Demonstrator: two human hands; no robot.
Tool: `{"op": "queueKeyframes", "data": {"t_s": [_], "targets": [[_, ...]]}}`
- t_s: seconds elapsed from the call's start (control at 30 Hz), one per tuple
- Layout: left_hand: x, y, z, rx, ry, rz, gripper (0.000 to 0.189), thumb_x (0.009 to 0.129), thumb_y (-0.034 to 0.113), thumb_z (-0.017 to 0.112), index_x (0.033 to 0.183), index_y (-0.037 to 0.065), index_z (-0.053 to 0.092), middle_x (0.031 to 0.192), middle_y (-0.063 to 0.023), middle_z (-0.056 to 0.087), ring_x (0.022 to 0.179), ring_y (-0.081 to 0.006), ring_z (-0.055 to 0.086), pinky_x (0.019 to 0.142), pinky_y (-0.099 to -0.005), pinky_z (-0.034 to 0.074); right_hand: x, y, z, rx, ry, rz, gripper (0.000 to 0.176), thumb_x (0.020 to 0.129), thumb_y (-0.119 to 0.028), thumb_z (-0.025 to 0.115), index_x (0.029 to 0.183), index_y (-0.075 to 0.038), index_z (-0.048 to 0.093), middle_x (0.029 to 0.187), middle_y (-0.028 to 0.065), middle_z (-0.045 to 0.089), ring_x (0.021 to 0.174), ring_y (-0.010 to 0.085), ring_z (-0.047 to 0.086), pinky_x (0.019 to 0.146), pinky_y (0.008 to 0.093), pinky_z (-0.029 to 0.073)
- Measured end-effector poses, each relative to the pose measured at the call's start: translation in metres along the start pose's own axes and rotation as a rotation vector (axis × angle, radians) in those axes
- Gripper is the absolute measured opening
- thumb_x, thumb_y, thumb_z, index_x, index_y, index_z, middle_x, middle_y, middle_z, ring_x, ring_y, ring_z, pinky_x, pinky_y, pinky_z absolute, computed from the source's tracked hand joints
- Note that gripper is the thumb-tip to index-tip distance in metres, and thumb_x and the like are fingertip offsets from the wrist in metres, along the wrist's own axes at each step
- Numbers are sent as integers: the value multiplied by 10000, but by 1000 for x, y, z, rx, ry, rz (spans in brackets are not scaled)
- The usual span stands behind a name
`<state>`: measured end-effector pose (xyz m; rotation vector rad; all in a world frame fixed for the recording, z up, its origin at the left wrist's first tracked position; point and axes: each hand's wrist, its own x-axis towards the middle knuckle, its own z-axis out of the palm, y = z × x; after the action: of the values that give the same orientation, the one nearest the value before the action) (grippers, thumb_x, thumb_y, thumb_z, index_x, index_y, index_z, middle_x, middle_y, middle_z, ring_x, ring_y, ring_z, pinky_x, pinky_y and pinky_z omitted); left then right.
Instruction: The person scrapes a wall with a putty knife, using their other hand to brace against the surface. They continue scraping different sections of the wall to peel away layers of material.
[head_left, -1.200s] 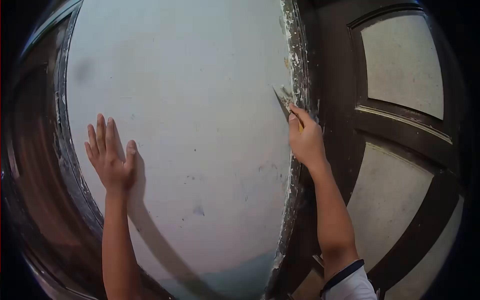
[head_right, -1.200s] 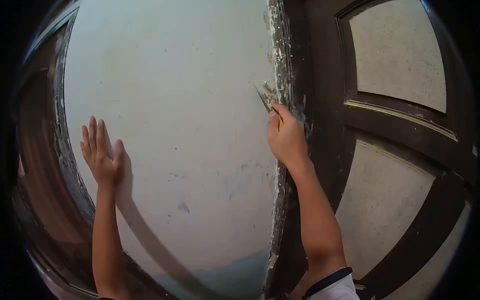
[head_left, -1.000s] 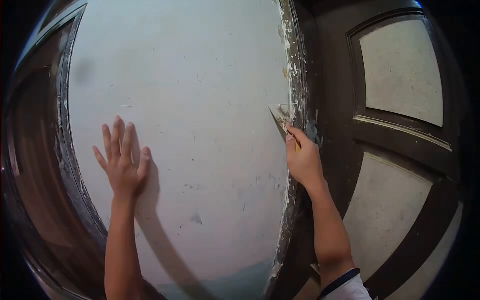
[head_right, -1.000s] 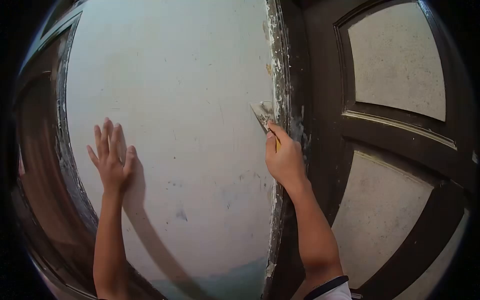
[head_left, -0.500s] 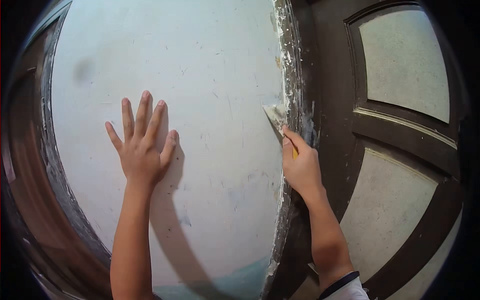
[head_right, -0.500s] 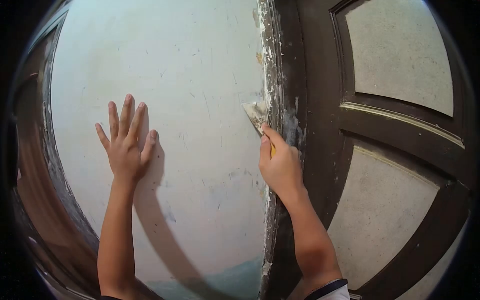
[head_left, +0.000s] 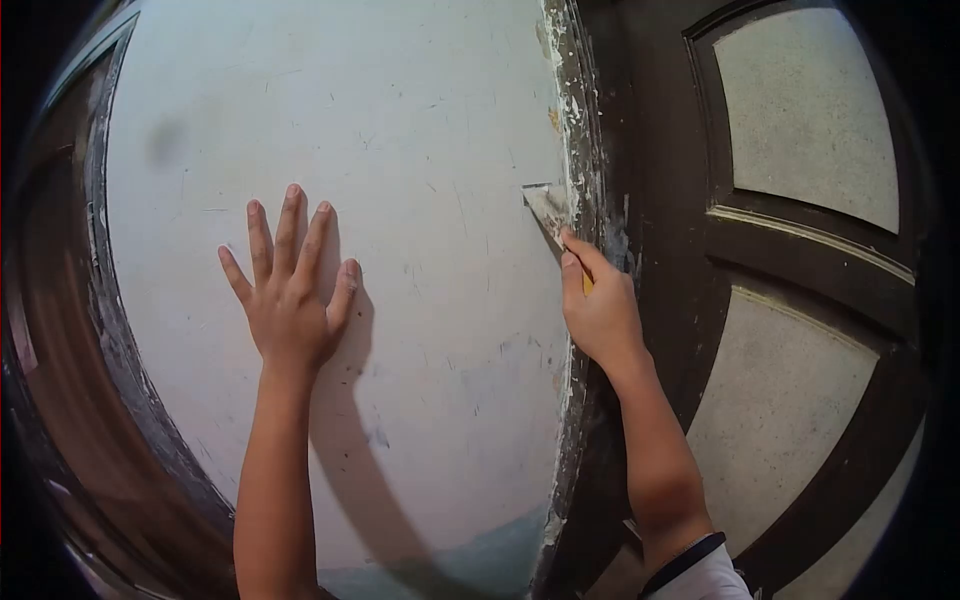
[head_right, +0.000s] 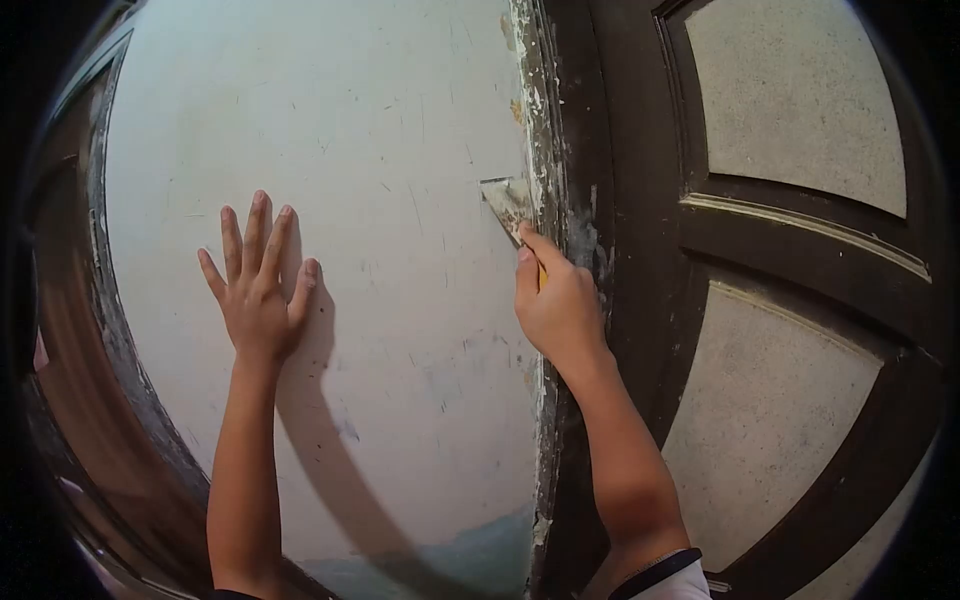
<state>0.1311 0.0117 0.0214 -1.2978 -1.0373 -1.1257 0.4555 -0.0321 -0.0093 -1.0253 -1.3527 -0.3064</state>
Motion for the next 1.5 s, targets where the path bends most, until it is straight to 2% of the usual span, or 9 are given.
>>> {"op": "queueKeyframes", "data": {"t_s": [0.2, 0.3, 0.4, 0.5, 0.73, 0.83, 0.97, 1.43, 1.5], "targets": [[-1, -1, 0, -37, 15, -7, 577, 980, 482, 595, 1532, 317, 580, 1724, 43, 369, 1638, -296, 196, 1277, -656, 15, -3, 2, 4, -19, 29, -64, 360, 1050, -209, 570, 1359, -71, 695, 937, 286, 728, 853, 473, 718, 785, 487, 571], [-1, 0, -1, -40, 4, -10, 579, 980, 479, 593, 1534, 311, 579, 1722, 35, 372, 1638, -300, 194, 1277, -657, 15, 6, -11, 0, 6, -32, 77, 356, 1053, -210, 568, 1357, -79, 698, 974, 273, 739, 886, 475, 720, 812, 493, 570], [-2, -2, -2, -40, -6, -3, 594, 1012, 476, 566, 1578, 302, 521, 1736, 28, 342, 1644, -283, 169, 1282, -652, -5, -11, 3, 1, -50, -5, -52, 356, 1051, -222, 563, 1345, -78, 703, 1034, 272, 742, 924, 481, 714, 843, 485, 576], [-2, -2, -3, -47, -16, 2, 569, 992, 478, 573, 1535, 307, 577, 1725, 27, 366, 1639, -295, 191, 1277, -656, 10, 8, 2, 3, -24, 39, -64, 362, 1051, -232, 553, 1346, -88, 706, 1029, 277, 739, 939, 484, 709, 853, 494, 574], [-2, -2, -3, -27, -19, 7, 607, 992, 438, 585, 1580, 303, 517, 1735, 28, 342, 1640, -292, 183, 1280, -665, 30, -8, -6, -4, -94, -27, 53, 371, 1053, -257, 539, 1344, -99, 708, 1035, 274, 740, 984, 493, 695, 894, 504, 561], [-3, -2, -3, -29, -21, 10, 609, 996, 442, 584, 1585, 305, 511, 1740, 33, 330, 1642, -290, 176, 1281, -666, 32, 15, -8, 4, -61, 48, -19, 381, 1054, -275, 533, 1347, -106, 710, 1023, 271, 745, 990, 491, 696, 919, 509, 556], [-5, -4, -5, -28, -37, 10, 607, 1001, 446, 579, 1588, 310, 506, 1740, 36, 329, 1642, -285, 175, 1282, -663, 28, -3, -20, -7, -135, -65, 80, 386, 1062, -273, 518, 1344, -90, 707, 1084, 274, 743, 1041, 482, 694, 931, 495, 553], [-4, -4, -4, -75, -13, 25, 603, 984, 450, 597, 1567, 305, 537, 1733, 25, 349, 1638, -288, 192, 1286, -644, 31, 21, -32, -13, -62, -29, 67, 383, 1062, -274, 538, 1320, -52, 713, 1184, 246, 736, 1119, 452, 689, 980, 459, 547], [-6, -4, -4, -74, -23, 16, 603, 981, 455, 599, 1561, 300, 545, 1733, 28, 349, 1639, -289, 190, 1286, -644, 30, 7, -29, -13, -185, -61, 61, 382, 1067, -269, 533, 1329, -55, 711, 1191, 245, 735, 1123, 458, 686, 985, 459, 545]]}}
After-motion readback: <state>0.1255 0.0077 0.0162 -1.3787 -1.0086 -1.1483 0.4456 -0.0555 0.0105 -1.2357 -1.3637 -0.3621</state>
